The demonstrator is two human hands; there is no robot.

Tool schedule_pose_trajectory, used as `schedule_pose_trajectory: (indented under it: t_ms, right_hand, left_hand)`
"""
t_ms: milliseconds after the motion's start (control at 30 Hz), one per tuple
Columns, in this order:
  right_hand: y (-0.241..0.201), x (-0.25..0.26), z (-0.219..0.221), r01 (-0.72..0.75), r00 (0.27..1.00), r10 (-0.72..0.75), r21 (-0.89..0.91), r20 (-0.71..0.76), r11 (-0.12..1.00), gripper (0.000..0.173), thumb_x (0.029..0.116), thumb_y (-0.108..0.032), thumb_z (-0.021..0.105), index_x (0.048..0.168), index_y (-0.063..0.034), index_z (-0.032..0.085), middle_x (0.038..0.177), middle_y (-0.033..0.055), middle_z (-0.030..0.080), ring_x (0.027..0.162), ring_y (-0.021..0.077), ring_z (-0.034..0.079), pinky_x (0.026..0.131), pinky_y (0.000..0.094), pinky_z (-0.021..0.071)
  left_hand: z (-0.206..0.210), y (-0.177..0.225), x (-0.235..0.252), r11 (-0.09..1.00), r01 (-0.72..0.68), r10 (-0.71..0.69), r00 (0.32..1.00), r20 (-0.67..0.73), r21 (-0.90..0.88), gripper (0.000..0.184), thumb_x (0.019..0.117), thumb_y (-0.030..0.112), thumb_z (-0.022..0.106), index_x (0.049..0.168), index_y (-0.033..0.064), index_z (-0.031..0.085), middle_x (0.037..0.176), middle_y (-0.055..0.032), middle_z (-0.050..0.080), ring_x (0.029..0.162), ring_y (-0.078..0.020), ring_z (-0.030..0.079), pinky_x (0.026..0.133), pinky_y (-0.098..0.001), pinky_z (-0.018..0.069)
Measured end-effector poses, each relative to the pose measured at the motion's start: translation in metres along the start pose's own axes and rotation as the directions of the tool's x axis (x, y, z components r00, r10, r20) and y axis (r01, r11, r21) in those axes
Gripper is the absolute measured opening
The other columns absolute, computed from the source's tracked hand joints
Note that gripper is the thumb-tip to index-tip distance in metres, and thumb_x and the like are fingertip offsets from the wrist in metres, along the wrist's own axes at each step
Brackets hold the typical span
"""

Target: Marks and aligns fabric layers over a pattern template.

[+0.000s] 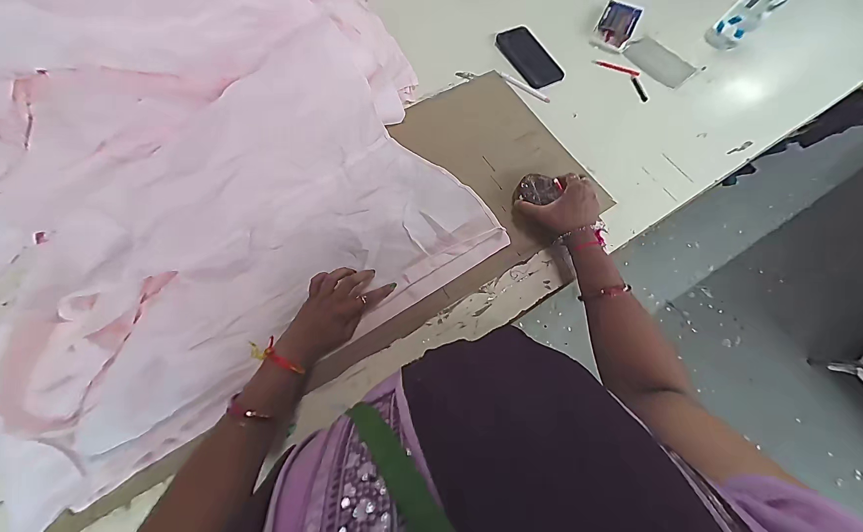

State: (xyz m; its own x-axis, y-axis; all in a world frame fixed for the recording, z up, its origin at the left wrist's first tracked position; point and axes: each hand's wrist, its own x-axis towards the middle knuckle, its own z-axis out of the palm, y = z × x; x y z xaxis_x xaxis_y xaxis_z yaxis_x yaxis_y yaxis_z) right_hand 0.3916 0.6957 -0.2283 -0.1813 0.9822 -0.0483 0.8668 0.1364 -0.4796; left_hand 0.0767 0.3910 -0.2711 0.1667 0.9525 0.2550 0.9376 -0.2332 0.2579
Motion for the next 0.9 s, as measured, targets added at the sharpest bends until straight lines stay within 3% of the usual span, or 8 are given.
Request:
schedule_pose_trajectory:
  t_ms: [133,267,367,467,600,733,833,900]
  right_hand:
    - [-0.017,-0.066,0.012,0.329,0.944,-0.315,0.242,-0.094,0.913,0.08,0.0703,-0.04,0.091,0.127,0.008,0.062,0.122,0.0324,0.063,0.11,0.0476,0.063,0.09,0.0648,0.0494]
    - [-0.057,-0.104,0.031,0.446,0.895,-0.445,0.056,-0.018,0.893,0.101,0.0544,-0.059,0.088,0.13,0.0027,0.061,0.129,0.0295,0.06,0.089,0.0424,0.069,0.063,0.0588,0.0541]
    - [-0.061,-0.099,0.04,0.399,0.916,-0.395,-0.043,0.078,0.916,0.099,0.0625,-0.057,0.087,0.134,0.0048,0.058,0.136,0.0337,0.054,0.094,0.0491,0.068,0.07,0.0657,0.0534]
    - [-0.057,-0.094,0.041,0.363,0.928,-0.351,-0.091,0.123,0.927,0.089,0.0725,-0.051,0.086,0.131,0.0108,0.059,0.132,0.0414,0.054,0.12,0.0581,0.056,0.094,0.0726,0.0446]
    - [-0.06,-0.095,0.043,0.34,0.936,-0.312,-0.181,0.165,0.923,0.097,0.0793,-0.055,0.08,0.139,0.0152,0.049,0.142,0.0486,0.04,0.132,0.0654,0.042,0.103,0.0767,0.0355]
    - [-0.074,-0.102,0.041,0.261,0.961,-0.216,-0.302,0.173,0.917,0.093,0.085,-0.054,0.076,0.142,0.0142,0.048,0.148,0.0491,0.032,0.133,0.0654,0.04,0.103,0.0755,0.0358]
    - [-0.102,-0.122,0.045,0.379,0.917,-0.312,-0.3,0.247,0.875,0.072,0.0926,-0.039,0.073,0.135,0.0162,0.053,0.142,0.0497,0.039,0.132,0.0657,0.042,0.103,0.0762,0.0353]
    - [-0.141,-0.146,0.056,0.585,0.782,-0.521,-0.115,0.342,0.803,0.06,0.0951,-0.035,0.071,0.128,0.0144,0.061,0.13,0.0441,0.055,0.126,0.0607,0.051,0.102,0.0734,0.0374]
  left_hand:
    - [-0.003,0.003,0.001,0.999,0.026,-0.024,0.999,0.044,-0.037,0.047,0.0986,0.018,0.042,0.134,0.0318,0.07,0.136,-0.0152,0.065,0.123,-0.0458,0.059,0.096,-0.0665,0.0396]
    - [-0.007,0.004,0.001,0.998,0.052,-0.048,0.995,0.086,-0.038,0.049,0.0991,0.017,0.042,0.137,0.0343,0.067,0.139,-0.0138,0.064,0.127,-0.0452,0.057,0.097,-0.0667,0.0398]
    - [-0.003,0.003,-0.001,0.996,0.077,-0.074,0.995,0.065,-0.051,0.044,0.1023,0.02,0.043,0.136,0.0322,0.068,0.14,-0.0133,0.063,0.131,-0.0422,0.054,0.102,-0.0635,0.0383]
    - [-0.003,0.002,-0.025,0.992,0.117,-0.12,0.992,-0.041,-0.055,0.036,0.105,0.03,0.048,0.129,0.0218,0.073,0.136,-0.0125,0.066,0.13,-0.0384,0.056,0.106,-0.06,0.0397]
    - [-0.032,0.0,-0.114,0.924,0.379,-0.382,0.917,-0.11,-0.049,0.036,0.0963,0.037,0.067,0.124,0.0154,0.074,0.131,-0.011,0.067,0.128,-0.0358,0.057,0.105,-0.0599,0.0405]
    - [-0.069,-0.011,-0.245,0.749,0.659,-0.649,0.707,-0.28,-0.073,0.026,0.0891,0.023,0.078,0.107,0.004,0.077,0.122,-0.0193,0.068,0.118,-0.0408,0.062,0.1,-0.0653,0.0429]
    - [-0.093,-0.015,-0.319,0.653,0.755,-0.731,0.609,-0.307,-0.059,0.015,0.0925,0.008,0.072,0.104,0.0,0.075,0.123,-0.022,0.067,0.114,-0.0451,0.062,0.098,-0.0679,0.0396]
    - [-0.096,-0.02,-0.338,0.671,0.73,-0.723,0.607,-0.33,-0.129,0.013,0.0949,0.007,0.067,0.1,-0.0022,0.074,0.124,-0.021,0.068,0.114,-0.0434,0.063,0.1,-0.0663,0.0387]
